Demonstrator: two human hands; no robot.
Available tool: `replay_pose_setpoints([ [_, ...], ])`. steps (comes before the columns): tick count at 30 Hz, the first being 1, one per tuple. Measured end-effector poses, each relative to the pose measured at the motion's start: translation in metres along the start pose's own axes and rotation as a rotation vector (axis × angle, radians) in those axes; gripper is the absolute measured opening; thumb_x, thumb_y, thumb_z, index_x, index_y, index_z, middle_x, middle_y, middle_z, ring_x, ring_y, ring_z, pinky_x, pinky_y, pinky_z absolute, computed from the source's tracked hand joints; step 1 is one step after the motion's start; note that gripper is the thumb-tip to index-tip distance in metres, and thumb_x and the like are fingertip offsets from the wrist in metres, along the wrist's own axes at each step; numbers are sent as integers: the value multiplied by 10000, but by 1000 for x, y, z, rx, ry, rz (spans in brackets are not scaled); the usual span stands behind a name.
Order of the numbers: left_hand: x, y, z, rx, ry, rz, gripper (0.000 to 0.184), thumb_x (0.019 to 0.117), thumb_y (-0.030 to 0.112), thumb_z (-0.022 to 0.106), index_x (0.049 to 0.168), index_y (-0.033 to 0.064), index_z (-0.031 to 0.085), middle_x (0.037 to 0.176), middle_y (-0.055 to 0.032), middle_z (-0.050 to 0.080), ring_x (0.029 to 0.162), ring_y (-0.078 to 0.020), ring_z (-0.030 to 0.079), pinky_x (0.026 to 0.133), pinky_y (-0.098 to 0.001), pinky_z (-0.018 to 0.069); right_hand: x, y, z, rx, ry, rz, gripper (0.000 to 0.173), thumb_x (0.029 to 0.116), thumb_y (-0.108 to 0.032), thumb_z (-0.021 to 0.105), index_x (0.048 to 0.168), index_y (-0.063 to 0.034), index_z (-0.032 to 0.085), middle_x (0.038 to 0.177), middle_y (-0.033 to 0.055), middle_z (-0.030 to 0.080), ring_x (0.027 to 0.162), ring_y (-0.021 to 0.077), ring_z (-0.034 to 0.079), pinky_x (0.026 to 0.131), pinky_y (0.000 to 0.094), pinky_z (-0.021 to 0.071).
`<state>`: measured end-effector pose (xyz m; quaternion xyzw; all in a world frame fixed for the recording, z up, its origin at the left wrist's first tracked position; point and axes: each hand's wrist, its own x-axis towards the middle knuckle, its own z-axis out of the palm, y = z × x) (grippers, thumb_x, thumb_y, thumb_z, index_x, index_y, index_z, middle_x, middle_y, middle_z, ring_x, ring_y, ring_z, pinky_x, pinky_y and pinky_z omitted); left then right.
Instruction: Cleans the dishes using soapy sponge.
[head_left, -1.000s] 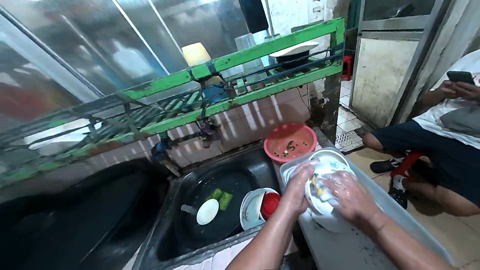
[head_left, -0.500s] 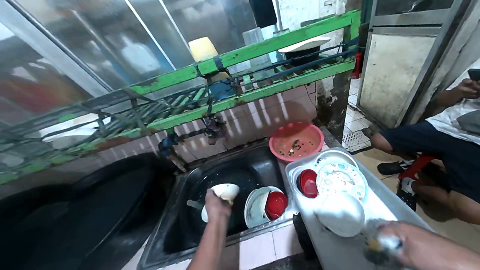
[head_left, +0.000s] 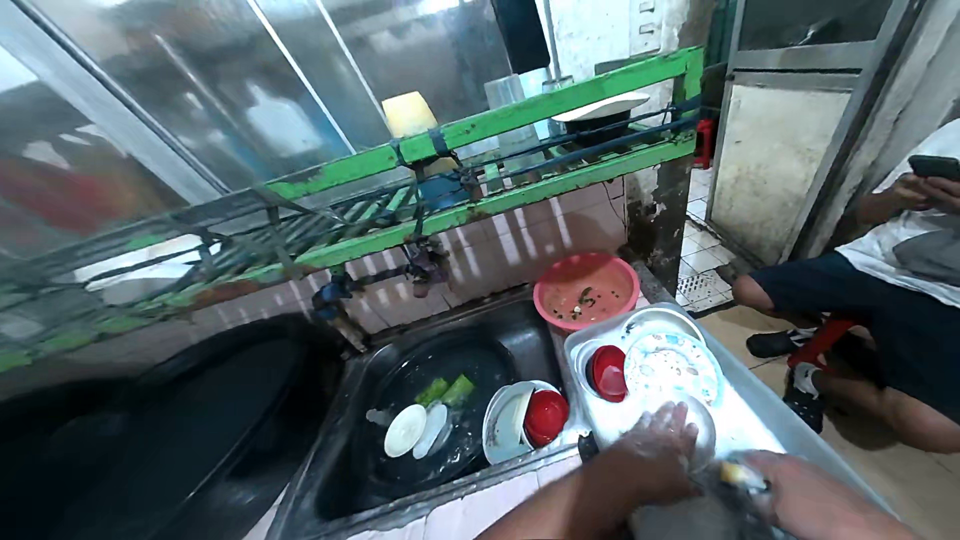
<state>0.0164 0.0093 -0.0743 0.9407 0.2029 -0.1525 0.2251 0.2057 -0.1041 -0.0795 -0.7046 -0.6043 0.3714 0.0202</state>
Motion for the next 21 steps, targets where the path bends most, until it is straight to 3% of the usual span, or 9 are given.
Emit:
replay_pose_setpoints([
  [3, 7, -1, -5, -297, 31, -38, 565, 1079, 324, 494, 1523, -19, 428, 1610, -207, 379, 1505, -317, 356, 1231, -489, 290, -8, -7, -14, 342, 204, 141, 463, 952, -274, 714, 1337, -26, 643, 1244, 270, 667, 1194, 426, 627, 1045, 632, 450],
  [5, 5, 3, -11, -841, 168, -218, 473, 1039, 281, 577, 1390, -33, 528, 1277, -198, 629, 1154, -251, 622, 984, -426, 503, -12, -9, -14, 544, 436, 134, 474, 938, -277, 726, 1323, -14, 640, 1217, 260, 672, 1151, 398, 642, 1015, 614, 473],
  [8, -5, 15, -21, -1269, 285, -217, 499, 949, 65, 647, 1405, -35, 473, 1213, -171, 650, 1060, -198, 660, 944, -389, 553, -16, -34, -2, 689, 857, -100, 527, 910, -239, 703, 1333, 59, 599, 1280, 251, 644, 1194, 326, 627, 1036, 513, 495],
  [11, -30, 48, -16, -890, 457, -15, 304, 963, 52, 601, 1212, -122, 611, 1086, -197, 695, 1022, -194, 669, 946, -367, 530, 1, -64, 5, 570, 968, -354, 600, 877, -336, 711, 1357, 13, 624, 1417, 181, 611, 1326, 267, 583, 1116, 467, 470],
  [12, -34, 54, -15, -833, 474, -22, 285, 970, 82, 614, 1190, -99, 634, 1075, -182, 700, 1024, -191, 670, 954, -366, 532, 3, -67, -7, 628, 864, -278, 593, 891, -350, 705, 1373, -14, 620, 1401, 147, 624, 1301, 231, 594, 1103, 444, 480],
  [14, -45, 67, -26, -846, 388, -132, 360, 992, 147, 636, 1275, -74, 613, 1177, -204, 687, 1123, -238, 658, 1030, -408, 501, 12, -66, -46, 871, 578, -7, 487, 973, -295, 684, 1359, -11, 598, 1257, 190, 661, 1151, 268, 640, 1004, 483, 508],
  [16, -53, 72, -33, -867, 394, -169, 375, 978, 135, 659, 1280, -82, 613, 1193, -221, 682, 1133, -253, 656, 1036, -412, 495, 23, -64, -64, 986, 429, 121, 453, 1024, -298, 628, 1382, -26, 569, 1260, 200, 641, 1138, 275, 627, 991, 479, 500],
  [18, -54, 56, -29, -897, 492, -127, 336, 963, 110, 663, 1237, -82, 627, 1119, -187, 697, 1052, -198, 671, 980, -374, 528, 21, -78, -52, 844, 533, 35, 470, 1006, -296, 646, 1377, -13, 588, 1264, 209, 655, 1166, 297, 633, 1018, 502, 491],
  [21, -54, 25, -19, -790, 626, 26, 238, 936, 58, 624, 1110, -99, 666, 1024, -171, 707, 989, -164, 674, 935, -342, 537, 12, -104, -8, 530, 811, -286, 598, 891, -344, 700, 1376, -5, 616, 1386, 179, 634, 1297, 304, 602, 1100, 503, 476],
])
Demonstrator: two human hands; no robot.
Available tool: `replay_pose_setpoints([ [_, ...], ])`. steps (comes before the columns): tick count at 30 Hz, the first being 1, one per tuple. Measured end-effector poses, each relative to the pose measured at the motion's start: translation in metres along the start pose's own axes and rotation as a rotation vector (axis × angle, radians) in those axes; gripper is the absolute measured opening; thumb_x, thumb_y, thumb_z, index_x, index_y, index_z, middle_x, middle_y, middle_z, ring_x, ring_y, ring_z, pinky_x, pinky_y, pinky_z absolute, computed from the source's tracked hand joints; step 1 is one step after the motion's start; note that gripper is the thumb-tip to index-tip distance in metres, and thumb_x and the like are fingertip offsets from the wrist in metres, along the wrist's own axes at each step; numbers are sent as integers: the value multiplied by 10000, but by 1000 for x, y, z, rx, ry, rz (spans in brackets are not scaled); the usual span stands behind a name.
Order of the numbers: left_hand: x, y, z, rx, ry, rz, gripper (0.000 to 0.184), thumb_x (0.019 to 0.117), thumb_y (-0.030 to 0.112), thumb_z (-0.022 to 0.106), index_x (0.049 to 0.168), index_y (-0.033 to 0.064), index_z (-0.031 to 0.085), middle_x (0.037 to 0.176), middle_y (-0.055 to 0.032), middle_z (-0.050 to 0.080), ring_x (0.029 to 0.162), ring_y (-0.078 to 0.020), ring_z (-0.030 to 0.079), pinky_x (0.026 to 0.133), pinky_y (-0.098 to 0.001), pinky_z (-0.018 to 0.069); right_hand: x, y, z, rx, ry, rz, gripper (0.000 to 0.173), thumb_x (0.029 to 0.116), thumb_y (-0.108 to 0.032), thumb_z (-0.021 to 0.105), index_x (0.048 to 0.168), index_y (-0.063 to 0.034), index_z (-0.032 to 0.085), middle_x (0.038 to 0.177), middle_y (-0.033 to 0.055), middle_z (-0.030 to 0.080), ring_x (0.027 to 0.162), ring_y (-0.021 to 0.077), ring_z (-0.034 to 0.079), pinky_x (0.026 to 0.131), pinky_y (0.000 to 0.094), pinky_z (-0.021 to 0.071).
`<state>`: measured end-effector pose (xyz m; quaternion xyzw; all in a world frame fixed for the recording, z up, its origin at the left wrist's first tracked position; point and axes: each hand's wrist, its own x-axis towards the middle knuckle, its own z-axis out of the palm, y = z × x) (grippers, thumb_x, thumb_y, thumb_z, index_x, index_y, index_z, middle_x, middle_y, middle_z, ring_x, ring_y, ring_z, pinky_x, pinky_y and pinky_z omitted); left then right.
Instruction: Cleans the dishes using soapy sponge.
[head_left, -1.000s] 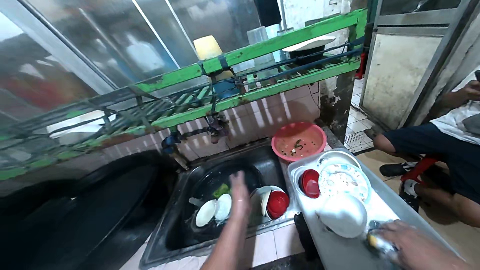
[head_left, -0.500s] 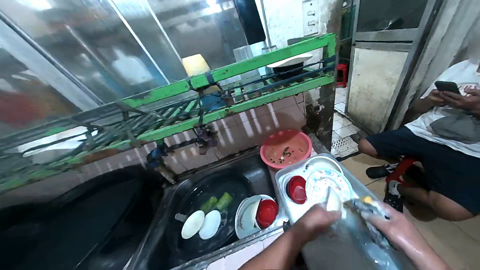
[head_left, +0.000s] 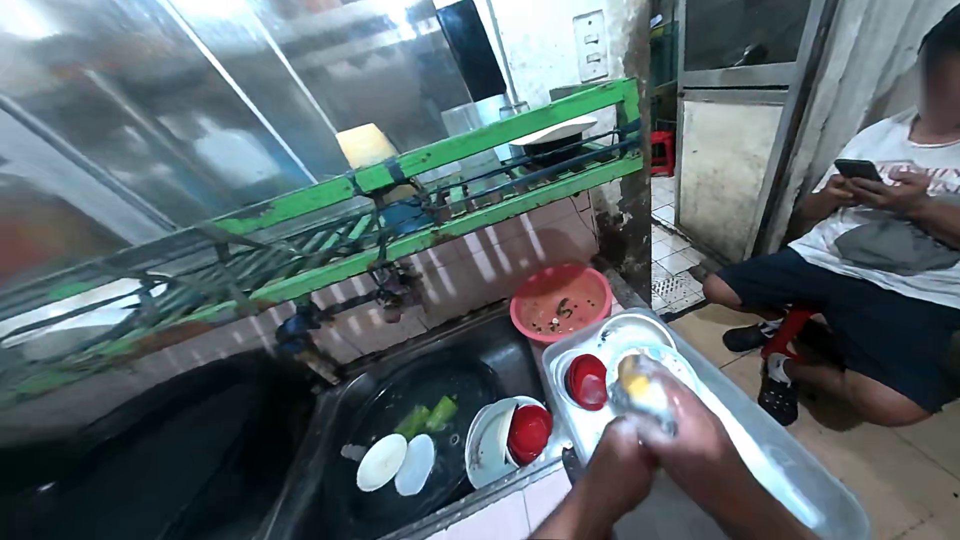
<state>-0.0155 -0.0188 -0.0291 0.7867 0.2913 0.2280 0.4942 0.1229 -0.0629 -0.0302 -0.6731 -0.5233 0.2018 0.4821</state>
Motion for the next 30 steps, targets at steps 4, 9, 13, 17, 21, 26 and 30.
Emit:
replay_pose_setpoints([
  [4, -8, 0, -1, -294, -10, -198, 329, 931, 98, 694, 1206, -71, 630, 1085, -110, 707, 1000, -112, 678, 938, -306, 558, 36, 3, -16, 297, -149, 402, 468, 965, -259, 702, 1355, -26, 593, 1235, 173, 666, 1119, 245, 651, 980, 468, 525],
  [9, 8, 2, -2, -864, 355, -218, 319, 1033, 118, 500, 1291, -67, 533, 1075, -156, 703, 970, -198, 707, 902, -390, 595, 10, -2, 14, 291, 118, 128, 564, 901, -275, 718, 1385, -13, 597, 1252, 139, 697, 1139, 194, 675, 996, 427, 551],
  [13, 1, 2, 0, -816, 288, -236, 314, 1041, 148, 462, 1238, -64, 584, 1068, -138, 713, 987, -187, 704, 925, -388, 583, 23, 9, 6, 379, 80, 366, 551, 950, -301, 690, 1385, 11, 560, 1223, 185, 669, 1113, 237, 655, 967, 458, 538],
  [17, 6, 0, 10, -660, 326, -205, 381, 1065, 221, 435, 1253, -62, 607, 1126, -159, 705, 1043, -191, 695, 956, -392, 575, 50, -10, -11, 44, -123, 422, 449, 961, -360, 698, 1284, -50, 657, 1144, 210, 695, 1082, 351, 664, 954, 587, 510],
  [21, 32, 15, 3, -961, 693, -396, 317, 1105, 162, 318, 1108, -3, 588, 927, -113, 647, 853, -171, 655, 758, -350, 569, 10, -18, 30, -309, 98, -305, 465, 919, -348, 619, 1313, -113, 697, 1328, 84, 694, 1276, 279, 632, 1074, 525, 495],
  [26, 40, 23, -20, -1441, 648, -356, 450, 1111, 380, 323, 1319, 43, 536, 1140, -192, 666, 1048, -306, 679, 897, -496, 577, 3, 26, 40, 334, 297, -213, 604, 919, -243, 685, 1387, 99, 515, 1402, 196, 599, 1283, 163, 598, 1073, 328, 514],
  [30, 23, 4, -9, -1115, 440, -253, 363, 1105, 191, 367, 1308, -55, 541, 1182, -207, 665, 1095, -280, 672, 971, -465, 561, 39, 16, -1, 501, 176, 427, 529, 964, -285, 655, 1409, -27, 528, 1168, 153, 672, 1018, 192, 672, 884, 417, 569],
])
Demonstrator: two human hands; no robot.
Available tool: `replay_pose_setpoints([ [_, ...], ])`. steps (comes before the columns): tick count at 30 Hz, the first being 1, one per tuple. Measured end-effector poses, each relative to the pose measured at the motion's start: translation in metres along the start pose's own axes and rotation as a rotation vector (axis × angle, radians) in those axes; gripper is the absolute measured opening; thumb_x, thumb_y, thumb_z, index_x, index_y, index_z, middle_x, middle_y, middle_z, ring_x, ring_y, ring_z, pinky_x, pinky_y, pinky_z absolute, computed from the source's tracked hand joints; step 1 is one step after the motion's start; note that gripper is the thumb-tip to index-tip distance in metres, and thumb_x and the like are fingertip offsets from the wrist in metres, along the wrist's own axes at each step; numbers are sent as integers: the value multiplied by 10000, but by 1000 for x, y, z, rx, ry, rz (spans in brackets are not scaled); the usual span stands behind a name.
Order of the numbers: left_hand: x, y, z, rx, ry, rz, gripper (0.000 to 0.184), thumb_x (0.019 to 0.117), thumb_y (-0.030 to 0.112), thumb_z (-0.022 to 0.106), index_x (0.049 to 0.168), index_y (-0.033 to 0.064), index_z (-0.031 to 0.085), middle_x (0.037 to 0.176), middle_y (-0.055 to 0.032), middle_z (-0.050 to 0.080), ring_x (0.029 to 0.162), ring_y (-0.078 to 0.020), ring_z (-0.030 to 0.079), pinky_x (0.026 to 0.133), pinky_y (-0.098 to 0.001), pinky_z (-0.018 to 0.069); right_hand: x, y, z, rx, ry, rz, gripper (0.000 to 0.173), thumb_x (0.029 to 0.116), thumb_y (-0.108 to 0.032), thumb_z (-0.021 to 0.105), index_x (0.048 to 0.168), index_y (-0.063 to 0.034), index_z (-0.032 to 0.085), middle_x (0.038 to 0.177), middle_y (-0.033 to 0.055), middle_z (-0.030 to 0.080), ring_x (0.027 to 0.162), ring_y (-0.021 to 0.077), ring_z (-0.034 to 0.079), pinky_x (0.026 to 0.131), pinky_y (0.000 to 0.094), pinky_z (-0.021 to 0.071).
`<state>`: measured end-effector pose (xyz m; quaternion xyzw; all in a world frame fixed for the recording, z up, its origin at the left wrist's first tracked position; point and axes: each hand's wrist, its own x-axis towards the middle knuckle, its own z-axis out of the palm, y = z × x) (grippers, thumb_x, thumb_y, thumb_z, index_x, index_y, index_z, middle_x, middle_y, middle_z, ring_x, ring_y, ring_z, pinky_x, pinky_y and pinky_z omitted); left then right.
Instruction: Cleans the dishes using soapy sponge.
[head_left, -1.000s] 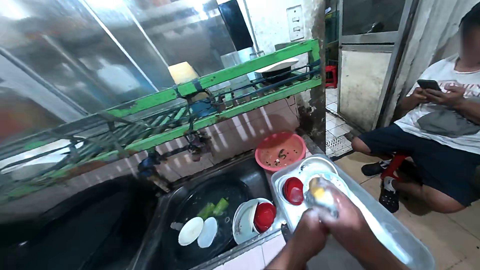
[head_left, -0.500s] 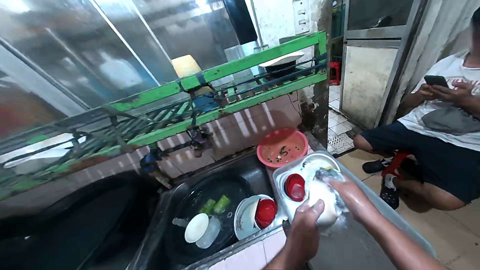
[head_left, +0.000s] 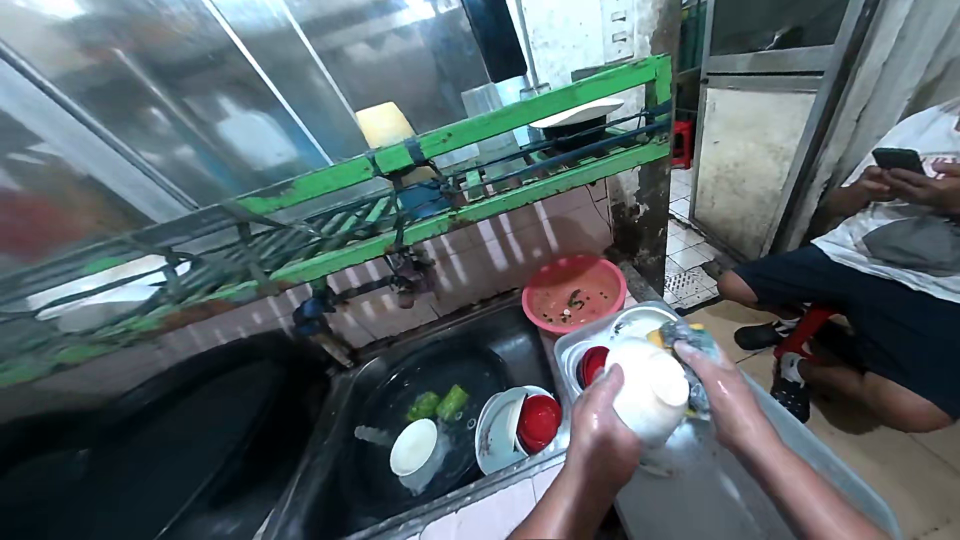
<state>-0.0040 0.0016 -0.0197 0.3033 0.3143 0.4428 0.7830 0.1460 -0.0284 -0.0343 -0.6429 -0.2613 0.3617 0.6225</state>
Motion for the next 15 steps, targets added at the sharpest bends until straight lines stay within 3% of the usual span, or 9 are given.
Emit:
replay_pose_setpoints([
  [2, -7, -1, -3, 340, -91, 70, 344, 1053, 179, 441, 1213, -69, 618, 1087, -166, 707, 1006, -214, 700, 923, -407, 584, 2, -8, -2, -188, -102, -85, 477, 920, -300, 707, 1307, -36, 617, 1091, 144, 695, 988, 222, 679, 873, 463, 560],
  [5, -13, 1, -9, 589, -277, 184, 334, 1033, 159, 488, 1208, -78, 645, 1107, -122, 716, 1028, -125, 686, 956, -324, 559, -13, -25, -3, -467, -272, -305, 541, 864, -370, 711, 1341, -121, 653, 1207, 108, 711, 1121, 240, 676, 977, 520, 535],
  [7, -17, 10, -5, 563, -275, 109, 340, 1017, 187, 493, 1215, -55, 627, 1079, -98, 713, 997, -123, 689, 935, -335, 571, -4, -28, -6, -268, -308, -224, 492, 866, -259, 734, 1315, -81, 638, 1128, 87, 715, 999, 180, 694, 876, 412, 586],
  [9, -17, 16, -4, 469, -246, 63, 351, 1004, 186, 491, 1234, -58, 597, 1079, -97, 708, 998, -137, 690, 938, -360, 572, 7, -32, -13, -17, -252, -59, 492, 896, -146, 712, 1355, -56, 560, 1075, 101, 701, 917, 174, 691, 807, 372, 593],
  [11, -7, 16, -13, 401, -243, 48, 416, 997, 205, 470, 1324, -45, 527, 1169, -109, 684, 1055, -149, 679, 956, -367, 565, 4, -39, -12, -19, -116, -125, 514, 850, -105, 740, 1337, -63, 580, 1062, 89, 716, 915, 161, 705, 804, 367, 608],
  [12, -1, 14, -21, 401, -254, 11, 493, 1041, 229, 409, 1461, -28, 414, 1303, -140, 614, 1141, -179, 643, 981, -385, 554, -2, -41, -11, -101, -63, -213, 533, 838, -90, 773, 1337, -44, 590, 1103, 109, 710, 970, 181, 696, 855, 408, 594],
  [14, 14, 9, -25, 282, -227, -123, 536, 1127, 353, 233, 1596, 96, 252, 1446, -191, 534, 1217, -318, 633, 907, -526, 598, -14, -43, -8, -286, -40, -445, 559, 788, -151, 813, 1299, -34, 621, 1099, 112, 719, 988, 184, 703, 869, 437, 599],
  [15, 16, 7, -20, 183, -183, -193, 587, 1118, 475, 178, 1592, 143, 277, 1421, -204, 558, 1201, -371, 641, 872, -589, 597, -19, -40, -5, -348, -82, -491, 565, 777, -219, 811, 1288, -51, 636, 1086, 102, 726, 983, 181, 708, 867, 446, 603],
])
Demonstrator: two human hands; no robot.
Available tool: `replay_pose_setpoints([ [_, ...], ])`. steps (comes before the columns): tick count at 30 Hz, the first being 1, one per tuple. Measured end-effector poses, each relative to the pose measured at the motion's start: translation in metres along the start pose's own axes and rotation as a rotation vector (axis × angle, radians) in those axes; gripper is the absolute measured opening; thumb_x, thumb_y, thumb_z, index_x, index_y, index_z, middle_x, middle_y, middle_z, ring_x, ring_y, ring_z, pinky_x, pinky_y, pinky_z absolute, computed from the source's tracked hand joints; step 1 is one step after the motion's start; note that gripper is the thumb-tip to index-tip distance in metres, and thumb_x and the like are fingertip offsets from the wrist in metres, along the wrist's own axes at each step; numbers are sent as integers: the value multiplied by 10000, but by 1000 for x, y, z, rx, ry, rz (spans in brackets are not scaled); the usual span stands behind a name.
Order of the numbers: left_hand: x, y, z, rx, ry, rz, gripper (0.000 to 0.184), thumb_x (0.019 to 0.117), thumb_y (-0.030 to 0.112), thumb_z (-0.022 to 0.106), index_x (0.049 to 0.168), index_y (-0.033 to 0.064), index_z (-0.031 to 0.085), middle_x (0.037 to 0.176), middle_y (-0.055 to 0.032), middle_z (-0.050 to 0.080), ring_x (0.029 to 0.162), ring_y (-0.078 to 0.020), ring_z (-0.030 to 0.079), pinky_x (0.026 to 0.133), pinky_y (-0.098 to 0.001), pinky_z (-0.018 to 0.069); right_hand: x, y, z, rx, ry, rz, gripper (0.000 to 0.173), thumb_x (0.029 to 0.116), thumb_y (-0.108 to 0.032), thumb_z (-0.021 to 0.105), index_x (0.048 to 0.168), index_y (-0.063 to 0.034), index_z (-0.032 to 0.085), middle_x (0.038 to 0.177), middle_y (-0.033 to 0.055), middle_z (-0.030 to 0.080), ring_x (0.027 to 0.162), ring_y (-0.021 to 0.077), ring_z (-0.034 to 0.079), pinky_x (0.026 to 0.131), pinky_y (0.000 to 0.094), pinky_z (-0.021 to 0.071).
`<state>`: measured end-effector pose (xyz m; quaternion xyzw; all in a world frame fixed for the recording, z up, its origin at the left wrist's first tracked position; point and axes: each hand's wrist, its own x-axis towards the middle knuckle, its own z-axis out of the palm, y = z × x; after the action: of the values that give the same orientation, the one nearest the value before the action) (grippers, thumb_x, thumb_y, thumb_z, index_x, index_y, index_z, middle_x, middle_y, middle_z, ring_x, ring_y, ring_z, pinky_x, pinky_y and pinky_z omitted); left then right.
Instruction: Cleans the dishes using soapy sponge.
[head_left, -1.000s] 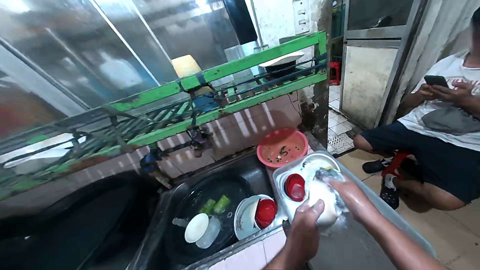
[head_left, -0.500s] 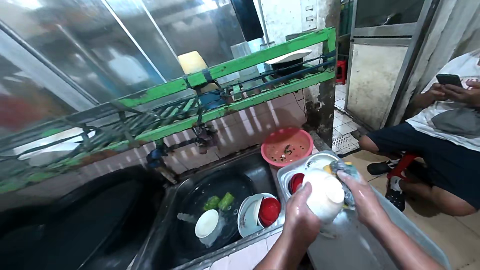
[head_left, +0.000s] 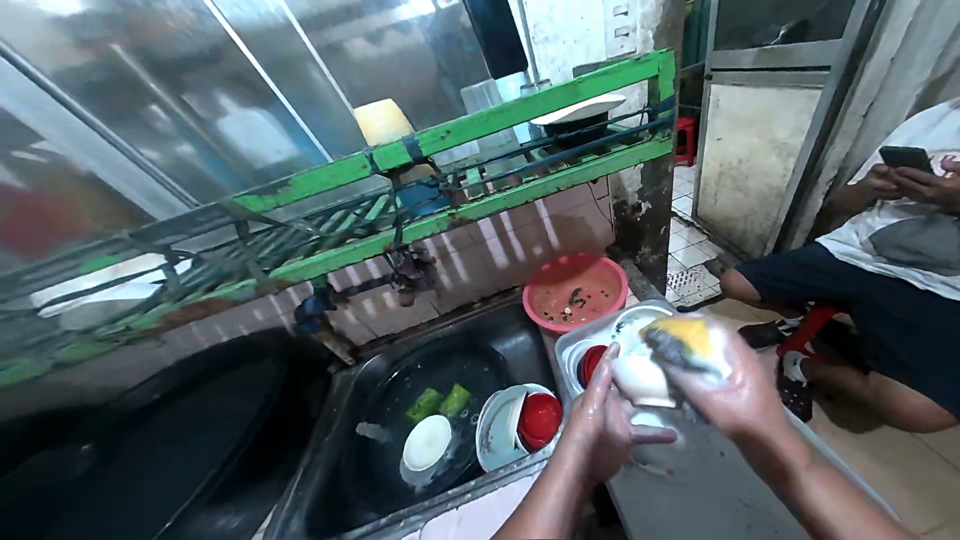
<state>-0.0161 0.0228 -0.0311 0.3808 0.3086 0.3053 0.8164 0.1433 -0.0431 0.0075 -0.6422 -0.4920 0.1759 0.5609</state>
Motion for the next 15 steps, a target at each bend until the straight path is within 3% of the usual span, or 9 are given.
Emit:
replay_pose_setpoints([
  [1, 3, -1, 6, -97, 64, -38, 629, 1093, 559, 194, 1526, 135, 361, 1337, -212, 604, 1148, -387, 656, 848, -607, 588, -6, 2, 4, -14, -65, 17, 560, 792, -290, 791, 1287, -72, 646, 1087, 78, 732, 995, 161, 708, 884, 429, 602],
  [3, 10, -5, 9, -143, 237, 12, 526, 1104, 478, 330, 1456, 113, 469, 1271, -201, 636, 1097, -358, 673, 855, -569, 590, -10, 6, 10, 151, -178, 267, 523, 872, -287, 732, 1311, -33, 605, 1060, 82, 722, 944, 143, 708, 855, 364, 599],
  [5, 12, -14, 6, 127, 268, 199, 463, 1115, 292, 361, 1512, 70, 447, 1439, -155, 553, 1249, -243, 603, 1011, -440, 534, -5, 17, 14, 374, -181, 554, 483, 1021, -264, 615, 1410, -10, 482, 1057, 148, 701, 890, 210, 723, 779, 381, 620],
  [7, 11, -30, 5, 499, 207, 428, 532, 1064, 267, 373, 1508, -18, 442, 1560, -199, 439, 1425, -231, 451, 1176, -403, 386, -5, 24, 23, 388, -135, 674, 492, 1072, -313, 529, 1468, -31, 454, 1179, 157, 663, 1012, 198, 680, 878, 384, 573],
  [9, 12, -43, 11, 676, 200, 554, 544, 1058, 250, 371, 1489, -71, 451, 1556, -253, 430, 1467, -279, 403, 1229, -417, 310, -14, 20, 38, 387, -117, 649, 478, 1069, -238, 523, 1473, 7, 447, 1306, 184, 627, 1165, 208, 631, 1019, 393, 510],
  [10, 11, -44, 13, 711, 221, 566, 521, 1070, 219, 333, 1470, -86, 468, 1526, -263, 462, 1451, -285, 425, 1228, -413, 309, -21, 18, 45, 358, -131, 597, 469, 1054, -200, 539, 1452, 34, 455, 1304, 195, 624, 1175, 212, 626, 1033, 392, 503],
  [11, 10, -38, 13, 719, 247, 527, 496, 1081, 194, 303, 1438, -78, 514, 1475, -243, 528, 1406, -261, 484, 1204, -395, 345, -29, 19, 49, 290, -173, 518, 483, 1031, -183, 559, 1438, 60, 466, 1314, 212, 619, 1197, 226, 620, 1052, 397, 498],
  [13, 11, -11, 18, 569, 307, 259, 437, 1123, 248, 325, 1288, 3, 645, 1234, -137, 677, 1155, -168, 634, 1024, -351, 503, -45, 20, 49, 57, -267, 301, 515, 973, -200, 622, 1383, 98, 533, 1331, 260, 614, 1266, 309, 593, 1109, 443, 455],
  [15, 13, 1, 16, 473, 306, 174, 434, 1130, 278, 332, 1160, 17, 678, 1061, -113, 706, 997, -155, 678, 907, -349, 559, -53, 17, 47, -48, -250, 145, 506, 943, -199, 662, 1341, 105, 583, 1316, 284, 628, 1267, 363, 599, 1112, 473, 453],
])
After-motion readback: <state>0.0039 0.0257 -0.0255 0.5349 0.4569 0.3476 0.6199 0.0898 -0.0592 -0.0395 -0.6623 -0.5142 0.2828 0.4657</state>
